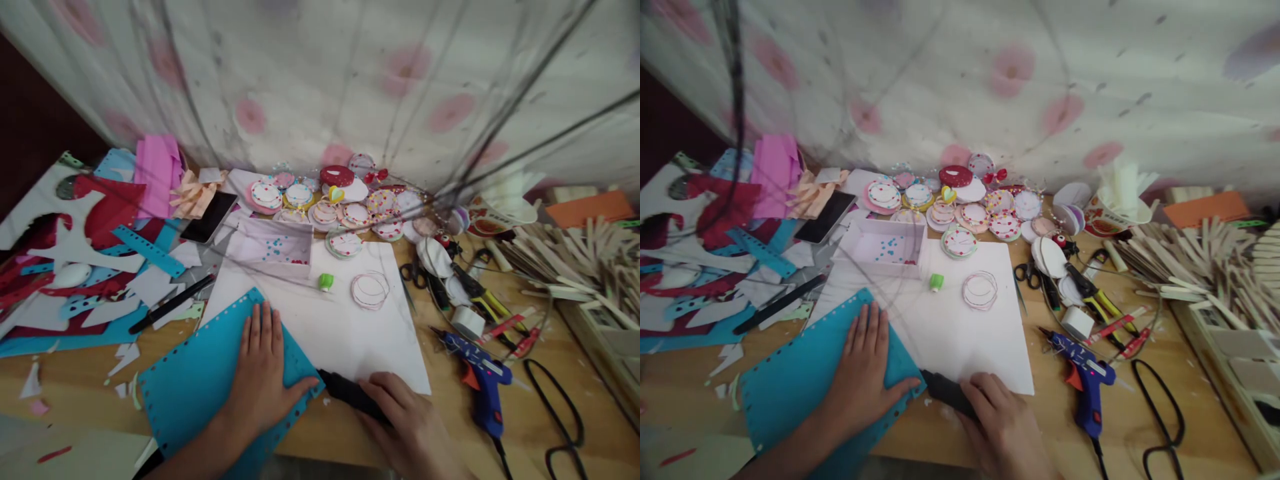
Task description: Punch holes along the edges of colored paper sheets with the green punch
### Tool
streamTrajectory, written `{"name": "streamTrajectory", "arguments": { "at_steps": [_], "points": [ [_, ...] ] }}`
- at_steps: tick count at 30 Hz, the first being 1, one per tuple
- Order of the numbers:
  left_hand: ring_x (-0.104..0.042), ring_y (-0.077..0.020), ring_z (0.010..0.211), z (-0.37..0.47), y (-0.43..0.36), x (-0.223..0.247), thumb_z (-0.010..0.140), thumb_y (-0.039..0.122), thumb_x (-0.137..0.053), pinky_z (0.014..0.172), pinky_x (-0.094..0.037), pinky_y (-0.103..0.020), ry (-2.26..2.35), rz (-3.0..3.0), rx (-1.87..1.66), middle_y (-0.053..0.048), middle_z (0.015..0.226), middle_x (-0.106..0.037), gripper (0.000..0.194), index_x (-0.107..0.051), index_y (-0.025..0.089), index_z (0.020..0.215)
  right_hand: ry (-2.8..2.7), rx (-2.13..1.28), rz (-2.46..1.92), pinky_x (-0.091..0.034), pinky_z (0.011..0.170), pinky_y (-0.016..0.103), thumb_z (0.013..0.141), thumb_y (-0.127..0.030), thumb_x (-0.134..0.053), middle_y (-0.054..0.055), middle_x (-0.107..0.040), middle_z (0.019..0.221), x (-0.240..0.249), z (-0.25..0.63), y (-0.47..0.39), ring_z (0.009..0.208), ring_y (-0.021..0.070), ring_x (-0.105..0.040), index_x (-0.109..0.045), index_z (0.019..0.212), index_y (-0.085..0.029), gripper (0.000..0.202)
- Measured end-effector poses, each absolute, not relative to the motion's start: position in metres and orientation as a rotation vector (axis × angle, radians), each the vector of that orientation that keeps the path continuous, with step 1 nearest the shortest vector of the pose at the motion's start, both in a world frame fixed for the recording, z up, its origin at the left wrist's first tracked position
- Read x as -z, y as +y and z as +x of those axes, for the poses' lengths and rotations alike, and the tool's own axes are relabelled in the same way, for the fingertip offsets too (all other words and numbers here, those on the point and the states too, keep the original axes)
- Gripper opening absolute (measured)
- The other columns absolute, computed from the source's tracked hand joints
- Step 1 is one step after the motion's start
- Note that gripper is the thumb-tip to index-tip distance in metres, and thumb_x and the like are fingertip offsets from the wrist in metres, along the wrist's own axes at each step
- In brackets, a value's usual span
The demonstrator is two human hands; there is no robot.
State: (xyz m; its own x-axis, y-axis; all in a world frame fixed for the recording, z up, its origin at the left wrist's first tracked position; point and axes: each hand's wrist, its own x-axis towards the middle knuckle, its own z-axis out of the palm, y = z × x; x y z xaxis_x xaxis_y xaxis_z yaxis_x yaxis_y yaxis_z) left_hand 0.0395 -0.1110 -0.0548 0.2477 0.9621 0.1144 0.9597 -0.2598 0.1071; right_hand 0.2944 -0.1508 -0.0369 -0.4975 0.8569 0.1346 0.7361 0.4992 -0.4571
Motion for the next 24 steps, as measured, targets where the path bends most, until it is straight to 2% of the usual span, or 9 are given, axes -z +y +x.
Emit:
{"name": "streamTrajectory", "arguments": {
  "at_steps": [10,16,24],
  "points": [
    [-0.01,-0.0418,0.142,0.033,-0.111,0.052,0.067,0.084,-0.042,0.109,-0.025,-0.055,1.873,2.466,-0.209,-0.029,0.153,-0.017,0.118,-0.022,-0.003,0.145,-2.405,-0.526,-1.28,-0.058,0.067,0.028,0.093,-0.024,-0.048,0.011,-0.065,0.098,0.035,0.301,-0.148,0.083,0.0196,-0.067,-0.057,0.114,-0.018,0.024],
    [-0.009,-0.0396,0.143,0.029,-0.11,0.051,0.079,0.073,-0.041,0.11,-0.025,-0.054,1.825,2.475,-0.194,-0.025,0.154,-0.017,0.1,-0.02,0.001,0.146,-2.379,-0.572,-1.327,-0.058,0.066,0.029,0.091,-0.024,-0.05,0.011,-0.065,0.098,0.035,0.3,-0.149,0.081,0.02,-0.068,-0.058,0.111,-0.019,0.022],
    [-0.011,-0.0409,0.142,0.033,-0.109,0.051,0.075,0.077,-0.043,0.111,-0.024,-0.056,1.851,2.46,-0.239,-0.027,0.153,-0.017,0.107,-0.023,-0.002,0.144,-2.292,-0.551,-1.384,-0.058,0.067,0.031,0.091,-0.023,-0.051,0.011,-0.064,0.098,0.043,0.292,-0.158,0.082,0.0211,-0.067,-0.057,0.111,-0.019,0.022]
  ]
}}
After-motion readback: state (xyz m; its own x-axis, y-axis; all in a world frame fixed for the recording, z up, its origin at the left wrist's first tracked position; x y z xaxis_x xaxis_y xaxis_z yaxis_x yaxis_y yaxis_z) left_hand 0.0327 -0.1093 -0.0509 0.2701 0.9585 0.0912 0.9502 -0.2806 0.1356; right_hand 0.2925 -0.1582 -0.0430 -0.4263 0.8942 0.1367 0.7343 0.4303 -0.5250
